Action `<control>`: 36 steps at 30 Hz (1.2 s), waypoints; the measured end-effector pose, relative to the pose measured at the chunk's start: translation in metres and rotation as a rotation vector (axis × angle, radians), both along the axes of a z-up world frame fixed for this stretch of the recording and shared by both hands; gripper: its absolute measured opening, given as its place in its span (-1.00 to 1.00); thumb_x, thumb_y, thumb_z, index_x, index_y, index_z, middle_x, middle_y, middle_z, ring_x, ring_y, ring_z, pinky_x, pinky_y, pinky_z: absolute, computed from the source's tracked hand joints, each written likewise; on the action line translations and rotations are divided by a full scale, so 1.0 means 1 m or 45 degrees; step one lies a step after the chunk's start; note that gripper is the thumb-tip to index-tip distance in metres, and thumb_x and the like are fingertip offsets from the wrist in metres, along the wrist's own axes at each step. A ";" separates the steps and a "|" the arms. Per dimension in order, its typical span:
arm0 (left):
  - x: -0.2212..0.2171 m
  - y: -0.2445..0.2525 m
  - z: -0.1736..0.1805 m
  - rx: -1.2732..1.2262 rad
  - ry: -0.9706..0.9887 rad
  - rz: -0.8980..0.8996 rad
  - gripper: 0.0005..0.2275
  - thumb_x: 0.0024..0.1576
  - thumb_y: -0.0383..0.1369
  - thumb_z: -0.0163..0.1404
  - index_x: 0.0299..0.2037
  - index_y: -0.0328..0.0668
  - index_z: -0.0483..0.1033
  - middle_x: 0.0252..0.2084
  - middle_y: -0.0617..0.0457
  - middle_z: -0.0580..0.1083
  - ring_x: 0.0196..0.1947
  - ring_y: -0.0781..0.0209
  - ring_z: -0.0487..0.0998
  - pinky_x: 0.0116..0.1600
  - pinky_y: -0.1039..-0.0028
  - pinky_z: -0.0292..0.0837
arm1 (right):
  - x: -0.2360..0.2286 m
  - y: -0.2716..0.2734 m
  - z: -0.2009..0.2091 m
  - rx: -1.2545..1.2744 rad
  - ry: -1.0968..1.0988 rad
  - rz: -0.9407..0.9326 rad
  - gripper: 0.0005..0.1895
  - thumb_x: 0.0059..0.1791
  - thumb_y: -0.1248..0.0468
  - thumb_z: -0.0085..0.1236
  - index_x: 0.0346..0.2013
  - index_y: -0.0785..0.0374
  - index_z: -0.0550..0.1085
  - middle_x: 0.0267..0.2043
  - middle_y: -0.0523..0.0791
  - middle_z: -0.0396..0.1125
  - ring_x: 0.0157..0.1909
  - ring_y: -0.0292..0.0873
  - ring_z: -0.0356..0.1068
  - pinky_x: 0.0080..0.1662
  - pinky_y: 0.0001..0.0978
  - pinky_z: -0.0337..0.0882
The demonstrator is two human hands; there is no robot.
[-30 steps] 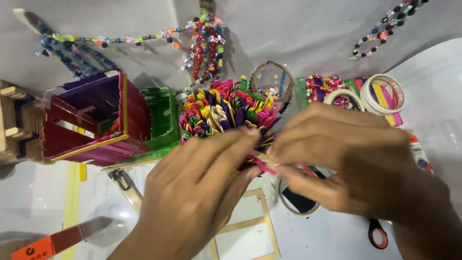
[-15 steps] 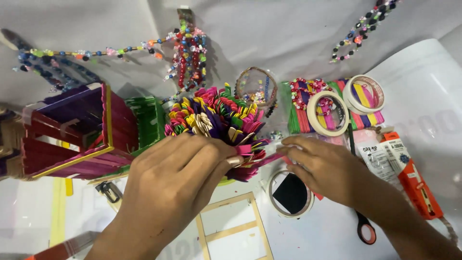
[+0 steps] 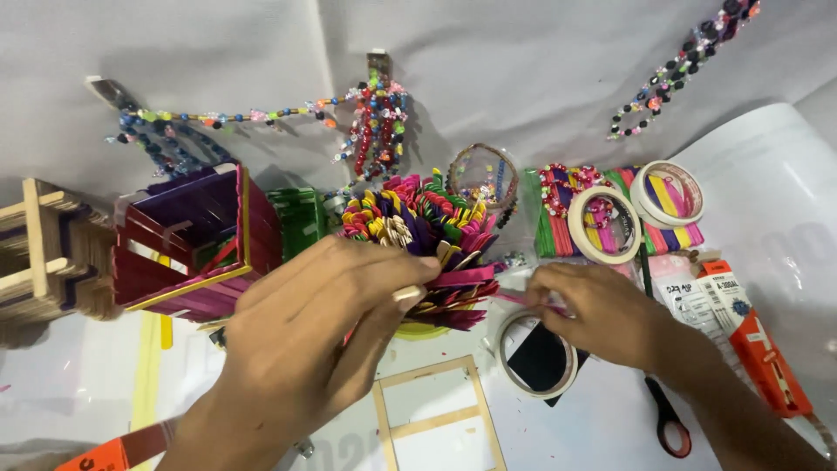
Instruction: The person is reinforcing a wooden frame by carefully aligning and attaching colored popsicle sticks using tape.
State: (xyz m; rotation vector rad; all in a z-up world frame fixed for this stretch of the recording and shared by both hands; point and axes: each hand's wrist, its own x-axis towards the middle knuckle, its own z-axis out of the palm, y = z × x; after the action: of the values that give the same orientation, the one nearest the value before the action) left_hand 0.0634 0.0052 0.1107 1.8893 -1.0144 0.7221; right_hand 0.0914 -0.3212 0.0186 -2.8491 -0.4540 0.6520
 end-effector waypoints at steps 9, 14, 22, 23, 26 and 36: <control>-0.005 0.008 0.005 0.020 0.126 -0.174 -0.89 0.26 -0.48 -0.12 -0.21 -0.35 0.47 -0.24 -0.09 0.61 -0.38 0.11 0.63 -0.20 0.40 0.57 | -0.030 -0.039 0.095 0.742 -0.634 -0.248 -0.68 -0.01 0.36 0.11 0.01 0.34 0.60 -0.33 -0.08 0.34 -0.28 -0.20 0.30 -0.27 -0.44 0.22; -0.003 -0.003 -0.005 0.065 0.111 -0.217 -0.93 0.26 -0.51 -0.04 -0.17 -0.39 0.47 -0.20 -0.09 0.59 -0.35 0.06 0.59 -0.21 0.38 0.50 | -0.019 0.018 0.107 1.020 -0.863 -0.174 -0.78 -0.09 0.36 0.15 -0.16 0.37 0.51 -0.13 0.04 0.38 -0.09 -0.05 0.39 -0.01 -0.30 0.40; -0.003 0.000 -0.013 0.067 0.164 -0.136 -0.91 0.24 -0.49 0.02 -0.12 -0.36 0.49 -0.30 0.00 0.56 -0.44 0.11 0.55 -0.25 0.40 0.51 | 0.011 0.101 0.088 0.954 -0.555 0.218 -0.88 -0.06 0.44 0.24 -0.24 0.25 0.56 -0.30 -0.15 0.50 -0.33 -0.29 0.48 -0.30 -0.52 0.45; -0.003 0.000 -0.013 0.092 0.150 -0.160 -0.91 0.25 -0.47 0.01 -0.12 -0.33 0.50 -0.16 -0.03 0.57 -0.28 0.12 0.62 -0.14 0.39 0.57 | 0.012 0.101 0.083 0.906 -0.630 0.249 -0.86 -0.04 0.42 0.22 -0.18 0.27 0.51 -0.26 -0.14 0.45 -0.27 -0.24 0.43 -0.19 -0.45 0.43; -0.002 -0.006 -0.022 0.171 0.084 -0.218 -0.92 0.30 -0.45 -0.03 -0.10 -0.25 0.51 0.13 -0.07 0.51 -0.06 0.10 0.70 -0.08 0.34 0.61 | 0.014 0.098 0.073 0.803 -0.730 0.303 -0.67 -0.01 0.35 0.25 0.03 0.23 0.41 -0.23 -0.17 0.41 -0.18 -0.20 0.41 -0.02 -0.31 0.39; -0.022 -0.020 -0.006 -0.210 0.430 0.067 -0.92 0.16 -0.43 0.07 -0.23 -0.21 0.62 -0.28 0.00 0.46 -0.41 0.32 0.50 -0.28 0.62 0.43 | -0.001 0.092 0.126 0.781 -0.932 0.257 -0.70 0.04 0.51 0.13 0.08 0.43 0.47 -0.14 -0.05 0.54 -0.23 -0.24 0.49 -0.07 -0.44 0.45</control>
State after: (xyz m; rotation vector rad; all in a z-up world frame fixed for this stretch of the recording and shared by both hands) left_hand 0.0413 -0.0151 0.1051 1.8212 -0.6740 0.4782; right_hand 0.0903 -0.2288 0.1444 -2.3563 -0.8679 -0.4789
